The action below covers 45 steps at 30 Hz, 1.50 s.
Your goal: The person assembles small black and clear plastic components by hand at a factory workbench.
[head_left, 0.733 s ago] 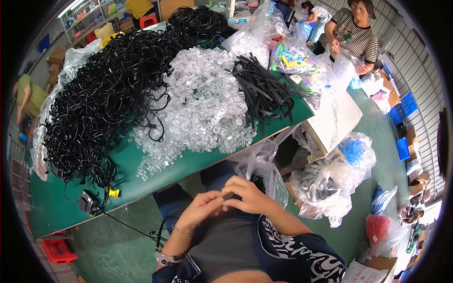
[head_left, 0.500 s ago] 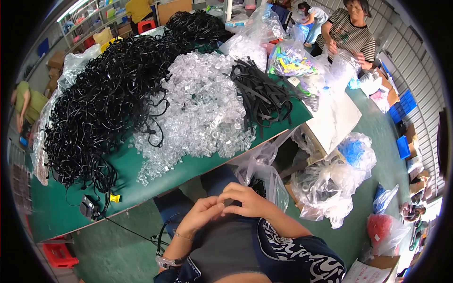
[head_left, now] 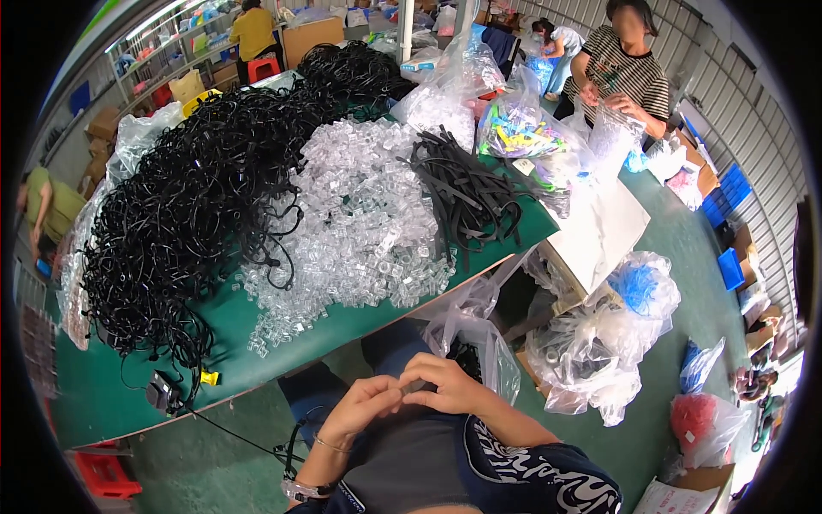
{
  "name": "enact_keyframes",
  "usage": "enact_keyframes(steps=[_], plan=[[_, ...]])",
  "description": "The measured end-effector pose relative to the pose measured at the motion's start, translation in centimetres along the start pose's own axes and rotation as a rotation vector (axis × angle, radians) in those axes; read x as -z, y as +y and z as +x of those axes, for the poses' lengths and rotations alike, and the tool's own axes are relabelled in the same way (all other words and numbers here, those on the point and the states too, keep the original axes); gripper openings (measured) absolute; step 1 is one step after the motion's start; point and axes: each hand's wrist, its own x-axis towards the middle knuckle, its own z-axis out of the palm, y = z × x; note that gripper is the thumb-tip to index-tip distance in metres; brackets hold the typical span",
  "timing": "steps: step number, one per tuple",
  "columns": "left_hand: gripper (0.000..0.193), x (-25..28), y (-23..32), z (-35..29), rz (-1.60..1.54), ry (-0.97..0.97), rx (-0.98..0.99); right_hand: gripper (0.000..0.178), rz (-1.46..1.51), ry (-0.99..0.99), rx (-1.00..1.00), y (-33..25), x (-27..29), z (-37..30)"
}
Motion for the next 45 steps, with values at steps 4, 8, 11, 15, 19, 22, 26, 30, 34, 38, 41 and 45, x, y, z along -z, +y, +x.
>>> enact_keyframes(steps=[4, 8, 11, 15, 19, 22, 26, 30, 34, 38, 41, 45], plan=[[0.014, 0.1, -0.6, -0.3, -0.101, -0.024, -0.003, 0.024, 0.048, 0.004, -0.006, -0.3, -0.1, -0.2], [0.014, -0.2, -0.6, -0.4, -0.151, -0.014, -0.017, 0.024, 0.059, 0.019, 0.011, -0.2, -0.2, -0.4], [0.016, -0.3, -0.4, -0.5, -0.067, 0.007, -0.014, 0.024, 0.071, 0.033, 0.019, -0.1, -0.2, -0.3], [0.018, -0.7, 0.1, -0.4, 0.023, 0.039, -0.03, 0.022, 0.076, 0.031, -0.045, -0.4, 0.0, -0.4], [0.021, -0.3, -0.3, -0.4, 0.066, -0.008, -0.039, 0.022, 0.072, 0.042, -0.057, -0.4, -0.1, -0.5], [0.022, -0.3, -0.5, -0.4, 0.067, -0.009, -0.029, 0.022, 0.107, 0.043, -0.125, -0.5, -0.2, -0.7], [0.024, -0.3, -0.8, -0.2, 0.042, 0.015, -0.015, 0.022, 0.102, 0.048, -0.13, -0.2, -0.2, -0.8], [0.025, -0.1, -1.4, -0.1, 0.038, 0.029, -0.012, 0.023, 0.088, 0.039, -0.167, -0.2, -0.2, -0.8], [0.025, -0.1, -1.5, -0.1, 0.074, 0.057, -0.007, 0.025, 0.101, 0.047, -0.211, 0.1, -0.4, -1.0], [0.029, 0.1, -1.5, -0.2, 0.167, 0.058, 0.005, 0.026, 0.085, 0.045, -0.206, 0.1, -0.4, -1.2], [0.029, -0.2, -1.0, -0.5, 0.223, 0.084, 0.023, 0.025, 0.069, -0.005, -0.222, 0.2, -0.4, -1.2], [0.03, -0.4, -0.5, -0.6, 0.262, 0.089, 0.053, 0.024, 0.039, -0.032, -0.211, 0.1, -0.3, -1.2]])
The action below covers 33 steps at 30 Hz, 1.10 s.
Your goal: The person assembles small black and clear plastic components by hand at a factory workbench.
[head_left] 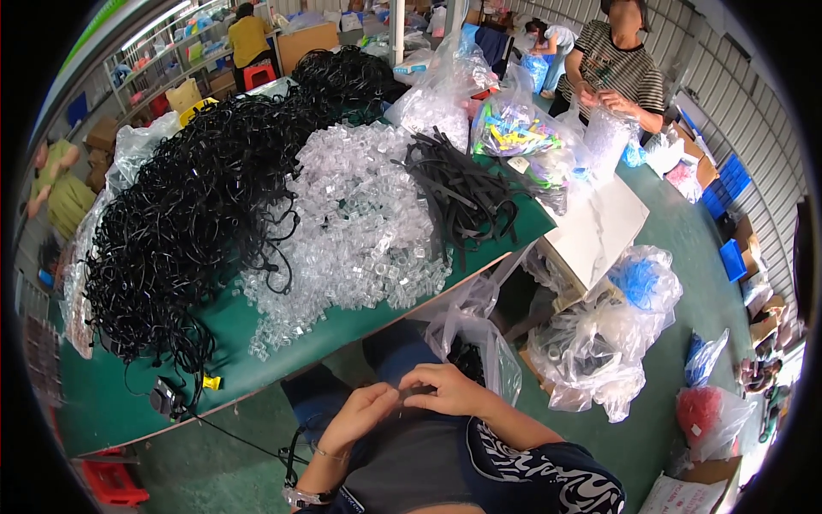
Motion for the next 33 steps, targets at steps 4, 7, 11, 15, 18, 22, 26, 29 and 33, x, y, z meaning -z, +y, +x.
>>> enact_keyframes(steps=[4, 7, 11, 15, 18, 22, 26, 29, 33], plan=[[0.029, 0.4, -0.9, 0.1, -0.036, -0.042, -0.043, 0.024, -0.009, -0.036, 0.016, -0.2, 0.2, 0.1], [0.028, 0.4, -1.0, 0.1, -0.058, -0.062, -0.062, 0.024, -0.001, -0.036, 0.007, -0.2, 0.1, 0.0], [0.03, 0.4, -1.3, 0.0, -0.05, -0.071, -0.043, 0.024, -0.003, -0.065, -0.02, -0.2, 0.1, -0.2], [0.031, 0.5, -1.7, -0.1, -0.043, -0.066, -0.029, 0.024, -0.025, -0.063, -0.007, -0.1, 0.0, -0.2], [0.03, 0.3, -1.2, 0.0, -0.038, -0.07, -0.034, 0.024, -0.018, -0.049, -0.042, -0.1, -0.2, -0.4], [0.028, 0.4, -1.6, 0.2, -0.062, -0.072, -0.006, 0.024, -0.021, -0.036, -0.034, 0.2, -0.2, -0.4], [0.028, 0.4, -2.1, 0.3, -0.078, -0.072, -0.024, 0.024, 0.009, -0.036, -0.035, 0.6, -0.3, -0.5], [0.029, 0.2, -1.2, 0.3, -0.044, -0.058, -0.017, 0.023, -0.003, -0.027, -0.016, 0.3, 0.0, -0.5], [0.029, 0.3, -1.1, 0.2, -0.043, -0.074, -0.014, 0.023, -0.001, -0.015, 0.015, 0.2, -0.1, -0.6]])
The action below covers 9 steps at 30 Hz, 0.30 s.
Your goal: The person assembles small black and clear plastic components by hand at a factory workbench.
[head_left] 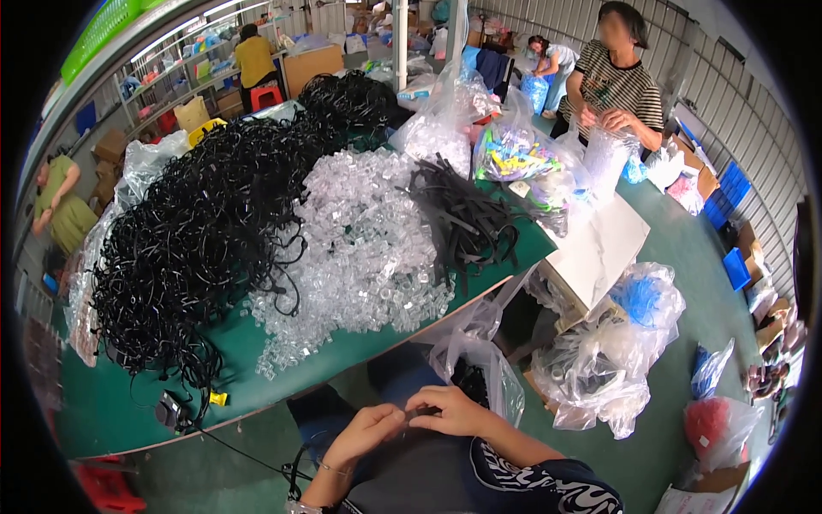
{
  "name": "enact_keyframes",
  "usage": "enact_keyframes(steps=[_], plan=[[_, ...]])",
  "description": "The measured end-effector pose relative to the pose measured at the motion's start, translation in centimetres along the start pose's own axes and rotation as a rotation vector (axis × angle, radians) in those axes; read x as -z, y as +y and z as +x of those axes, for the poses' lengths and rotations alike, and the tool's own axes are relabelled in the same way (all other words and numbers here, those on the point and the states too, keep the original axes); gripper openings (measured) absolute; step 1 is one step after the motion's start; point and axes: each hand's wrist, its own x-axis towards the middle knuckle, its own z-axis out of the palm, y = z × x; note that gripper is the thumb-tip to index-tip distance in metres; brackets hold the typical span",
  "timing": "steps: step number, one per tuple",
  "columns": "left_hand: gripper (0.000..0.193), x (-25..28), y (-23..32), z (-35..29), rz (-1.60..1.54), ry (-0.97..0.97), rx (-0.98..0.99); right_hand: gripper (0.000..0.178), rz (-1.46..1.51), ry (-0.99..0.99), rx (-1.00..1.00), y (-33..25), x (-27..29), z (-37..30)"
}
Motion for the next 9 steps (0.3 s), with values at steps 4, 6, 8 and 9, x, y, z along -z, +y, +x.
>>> enact_keyframes(steps=[4, 6, 8, 9], plan=[[0.029, -0.7, 1.8, -0.7, 0.006, 0.064, -0.114, 0.023, -0.137, 0.132, 0.145, -1.7, 0.1, 0.4], [0.022, -0.2, 3.4, 0.1, 0.048, 0.128, -0.225, 0.023, -0.108, 0.136, 0.152, -1.3, 0.9, 2.2], [0.024, -0.1, 5.0, -0.5, 0.072, 0.104, -0.245, 0.022, -0.08, 0.141, 0.065, -3.3, 1.2, 2.1], [0.026, -0.1, 6.2, -0.2, 0.084, 0.099, -0.294, 0.022, -0.088, 0.151, 0.037, -4.1, 1.5, 2.6]])
